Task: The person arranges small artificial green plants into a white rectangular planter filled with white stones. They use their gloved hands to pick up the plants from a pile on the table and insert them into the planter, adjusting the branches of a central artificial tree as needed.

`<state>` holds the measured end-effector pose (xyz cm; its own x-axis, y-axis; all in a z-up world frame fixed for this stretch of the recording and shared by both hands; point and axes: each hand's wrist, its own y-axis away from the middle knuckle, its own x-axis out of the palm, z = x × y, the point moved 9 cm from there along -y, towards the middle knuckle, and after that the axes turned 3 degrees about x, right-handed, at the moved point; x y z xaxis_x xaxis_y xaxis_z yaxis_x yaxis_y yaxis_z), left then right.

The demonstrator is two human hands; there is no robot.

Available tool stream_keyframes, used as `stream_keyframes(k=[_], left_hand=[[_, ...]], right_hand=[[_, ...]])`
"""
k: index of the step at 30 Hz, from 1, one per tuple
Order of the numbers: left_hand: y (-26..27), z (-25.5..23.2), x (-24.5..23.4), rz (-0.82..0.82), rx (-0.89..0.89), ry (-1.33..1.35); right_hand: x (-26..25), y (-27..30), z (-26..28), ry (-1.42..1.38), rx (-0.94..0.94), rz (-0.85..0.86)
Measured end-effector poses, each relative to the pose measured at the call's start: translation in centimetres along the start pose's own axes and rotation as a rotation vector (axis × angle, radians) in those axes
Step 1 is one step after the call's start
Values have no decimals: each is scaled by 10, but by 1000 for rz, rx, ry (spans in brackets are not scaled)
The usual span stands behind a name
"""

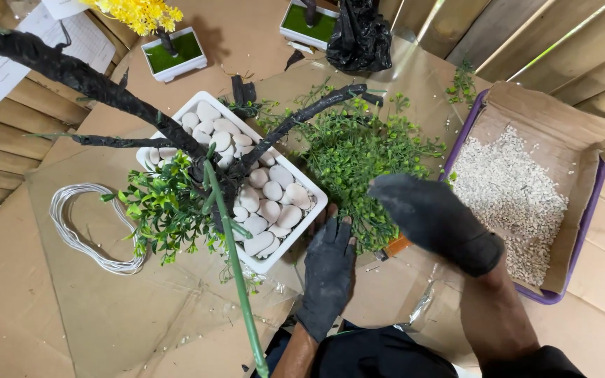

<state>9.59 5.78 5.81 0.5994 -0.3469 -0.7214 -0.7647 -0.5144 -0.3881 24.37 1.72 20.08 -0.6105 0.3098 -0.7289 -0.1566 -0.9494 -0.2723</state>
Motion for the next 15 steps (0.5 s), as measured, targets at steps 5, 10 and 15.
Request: stream_keyframes(k=[5, 10, 15], left_hand=[[2, -2, 0, 30, 14, -66], [10, 16, 21, 115, -123, 214], [12, 20, 32, 89, -15, 20]], right_hand=[[-55, -39, -23, 180, 544, -145], [-18, -81, -69, 138, 456, -1], [49, -85, -91, 189, 524, 268]])
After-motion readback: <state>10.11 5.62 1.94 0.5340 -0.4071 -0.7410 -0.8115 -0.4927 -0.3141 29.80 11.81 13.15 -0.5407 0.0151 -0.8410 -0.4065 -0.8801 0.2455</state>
